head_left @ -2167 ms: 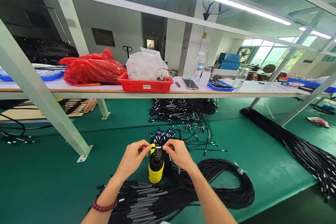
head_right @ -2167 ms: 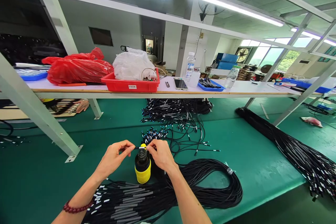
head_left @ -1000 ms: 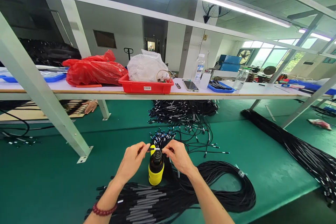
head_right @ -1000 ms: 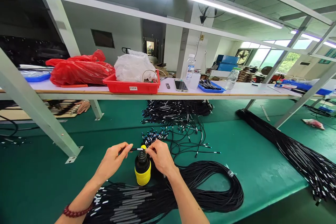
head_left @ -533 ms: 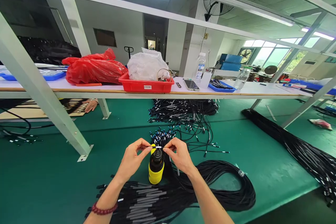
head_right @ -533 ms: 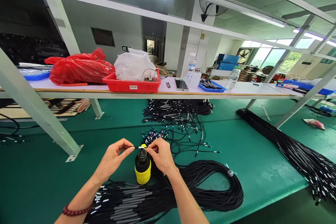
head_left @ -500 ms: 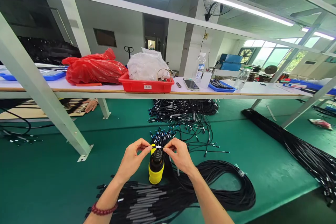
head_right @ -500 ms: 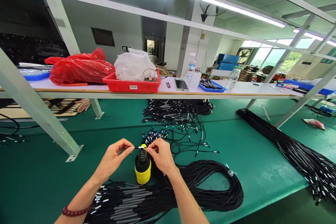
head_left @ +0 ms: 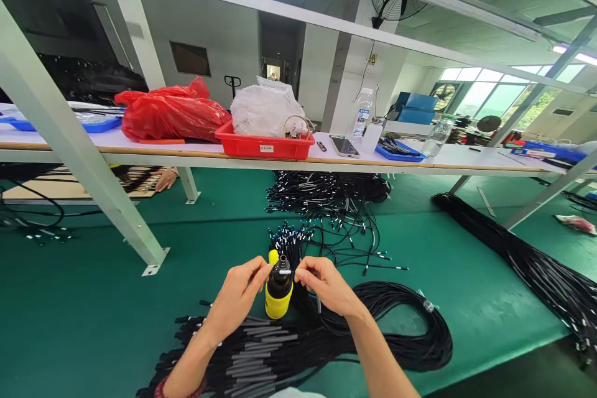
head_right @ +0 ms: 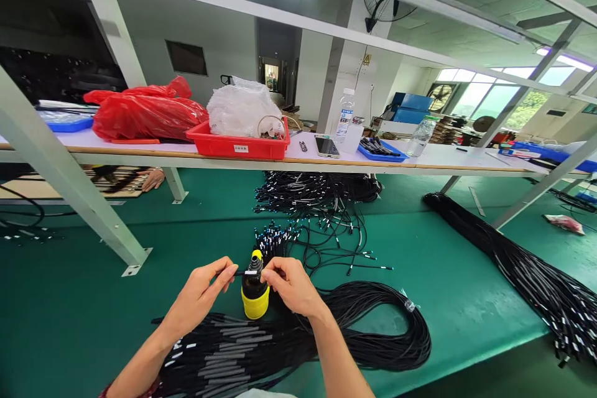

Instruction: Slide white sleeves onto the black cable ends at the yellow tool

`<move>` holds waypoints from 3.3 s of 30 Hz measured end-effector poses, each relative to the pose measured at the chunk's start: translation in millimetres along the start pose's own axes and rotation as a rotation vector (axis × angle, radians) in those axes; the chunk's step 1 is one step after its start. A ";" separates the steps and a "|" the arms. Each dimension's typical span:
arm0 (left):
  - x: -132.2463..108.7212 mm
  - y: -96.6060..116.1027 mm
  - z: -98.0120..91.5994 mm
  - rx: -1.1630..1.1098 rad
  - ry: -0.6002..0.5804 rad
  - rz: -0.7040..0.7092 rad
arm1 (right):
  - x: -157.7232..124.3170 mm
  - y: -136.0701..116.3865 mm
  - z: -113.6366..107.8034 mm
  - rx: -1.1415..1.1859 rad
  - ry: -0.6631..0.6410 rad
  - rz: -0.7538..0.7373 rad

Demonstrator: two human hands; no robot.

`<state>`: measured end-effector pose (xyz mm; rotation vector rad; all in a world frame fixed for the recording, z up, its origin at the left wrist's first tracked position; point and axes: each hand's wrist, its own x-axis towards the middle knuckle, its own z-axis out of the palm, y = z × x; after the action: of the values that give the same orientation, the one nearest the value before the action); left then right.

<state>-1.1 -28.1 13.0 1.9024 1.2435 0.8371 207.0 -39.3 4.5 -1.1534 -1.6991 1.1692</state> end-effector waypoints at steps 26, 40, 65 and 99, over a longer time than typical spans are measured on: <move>-19.9 -2.5 4.5 -0.141 -0.067 -0.064 | -13.3 1.8 7.9 0.084 -0.037 0.080; -23.0 -13.3 14.1 -0.205 -0.069 -0.064 | -17.1 2.5 12.0 0.238 -0.093 0.116; -97.5 -192.2 8.0 0.725 -0.230 -0.367 | -18.2 110.1 -23.7 0.302 0.541 0.435; -26.9 28.5 -18.1 0.426 -0.221 0.170 | -30.5 -43.4 2.4 -0.273 0.093 -0.027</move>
<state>-11.1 -57.8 42.7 2.3939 1.2027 0.4470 203.0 -76.3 42.3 -1.3222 -1.8356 0.8709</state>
